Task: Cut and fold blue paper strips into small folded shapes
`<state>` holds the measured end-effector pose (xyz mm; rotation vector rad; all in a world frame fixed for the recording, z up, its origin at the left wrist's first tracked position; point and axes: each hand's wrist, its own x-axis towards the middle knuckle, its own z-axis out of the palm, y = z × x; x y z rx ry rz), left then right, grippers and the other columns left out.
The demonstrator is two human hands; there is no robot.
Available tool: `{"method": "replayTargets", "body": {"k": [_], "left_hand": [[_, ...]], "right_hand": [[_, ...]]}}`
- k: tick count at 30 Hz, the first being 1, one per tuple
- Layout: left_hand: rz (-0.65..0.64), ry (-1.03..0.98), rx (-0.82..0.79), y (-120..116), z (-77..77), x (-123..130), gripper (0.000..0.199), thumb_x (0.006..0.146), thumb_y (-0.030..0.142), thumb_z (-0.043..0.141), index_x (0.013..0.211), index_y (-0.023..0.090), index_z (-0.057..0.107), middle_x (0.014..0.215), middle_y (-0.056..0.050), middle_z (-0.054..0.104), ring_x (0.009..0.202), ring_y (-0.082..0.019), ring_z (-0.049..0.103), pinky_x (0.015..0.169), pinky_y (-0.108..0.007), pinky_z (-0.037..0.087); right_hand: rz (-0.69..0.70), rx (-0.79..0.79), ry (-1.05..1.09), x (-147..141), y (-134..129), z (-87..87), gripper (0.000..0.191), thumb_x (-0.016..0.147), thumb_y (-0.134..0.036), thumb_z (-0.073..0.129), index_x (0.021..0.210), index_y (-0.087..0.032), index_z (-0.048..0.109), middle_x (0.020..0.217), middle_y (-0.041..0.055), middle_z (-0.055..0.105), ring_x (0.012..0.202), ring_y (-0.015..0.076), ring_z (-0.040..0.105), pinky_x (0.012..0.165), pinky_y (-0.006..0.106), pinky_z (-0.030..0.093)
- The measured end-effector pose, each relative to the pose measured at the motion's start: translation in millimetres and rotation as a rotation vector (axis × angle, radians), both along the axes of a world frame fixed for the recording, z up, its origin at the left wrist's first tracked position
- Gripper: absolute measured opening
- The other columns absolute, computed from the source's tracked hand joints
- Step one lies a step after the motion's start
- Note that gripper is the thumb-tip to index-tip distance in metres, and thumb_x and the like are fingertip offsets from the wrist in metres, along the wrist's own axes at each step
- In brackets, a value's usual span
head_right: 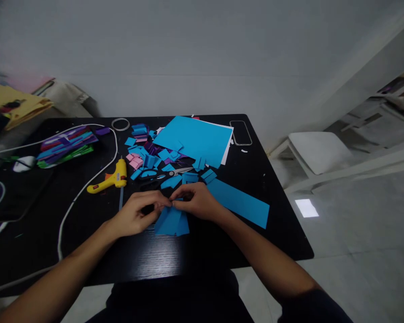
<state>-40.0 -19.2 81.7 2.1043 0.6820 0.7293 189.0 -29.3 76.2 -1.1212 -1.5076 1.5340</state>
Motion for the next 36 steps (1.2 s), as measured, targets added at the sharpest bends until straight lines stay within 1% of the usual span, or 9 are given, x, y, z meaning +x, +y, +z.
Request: {"method": "replayTargets", "body": {"k": [6,15,22,27,32,36], "left_hand": [[-0.023,0.032,0.006,-0.1,-1.2,0.0,0.019,0.084,0.006,0.058,0.095,0.018,0.068,0.075,0.001,0.063,0.064,-0.011,0.059,0.061,-0.023,0.046],[-0.05,0.061,0.022,-2.0,3.4,-0.6,0.017,0.079,0.003,0.056,0.084,0.018,0.062,0.075,0.002,0.062,0.063,-0.01,0.055,0.06,-0.022,0.042],[-0.046,0.078,0.012,-1.6,2.3,0.8,0.017,0.078,0.004,0.055,0.084,0.019,0.061,0.076,0.001,0.062,0.064,-0.011,0.055,0.059,-0.023,0.041],[-0.015,0.083,0.019,-1.8,1.8,0.0,0.017,0.077,0.004,0.055,0.083,0.019,0.059,0.072,0.003,0.057,0.062,-0.01,0.052,0.057,-0.022,0.04],[0.018,0.118,0.01,-2.6,3.9,-2.0,0.017,0.082,0.008,0.057,0.093,0.02,0.059,0.078,0.002,0.059,0.068,-0.011,0.057,0.061,-0.022,0.046],[0.045,0.137,-0.047,-3.8,5.3,-1.6,0.02,0.083,0.012,0.06,0.1,0.021,0.056,0.086,0.001,0.062,0.072,-0.012,0.06,0.058,-0.021,0.047]], "right_hand": [[0.076,-0.034,0.037,0.4,1.9,-2.0,0.012,0.075,-0.027,0.081,0.084,-0.02,0.079,0.081,0.0012,0.077,0.075,0.0164,0.07,0.07,0.028,0.053],[0.157,-0.07,0.025,3.8,3.4,-0.6,0.015,0.077,-0.032,0.084,0.087,-0.022,0.079,0.084,0.0015,0.078,0.08,0.0177,0.072,0.075,0.03,0.056],[0.165,-0.073,0.017,4.6,2.7,-3.6,0.018,0.077,-0.035,0.084,0.088,-0.022,0.079,0.086,0.002,0.078,0.082,0.0188,0.073,0.077,0.031,0.056],[0.149,-0.044,-0.005,3.1,1.8,-2.2,0.015,0.078,-0.032,0.083,0.086,-0.021,0.079,0.083,0.0017,0.077,0.079,0.018,0.072,0.074,0.029,0.055],[0.115,-0.035,0.019,2.5,1.9,-2.6,0.015,0.078,-0.033,0.082,0.087,-0.021,0.079,0.084,0.0023,0.077,0.081,0.0181,0.071,0.075,0.029,0.055],[0.061,-0.026,0.015,2.5,1.5,-1.4,0.018,0.077,-0.035,0.083,0.086,-0.02,0.078,0.082,0.0023,0.076,0.078,0.0176,0.07,0.073,0.029,0.054]]}}
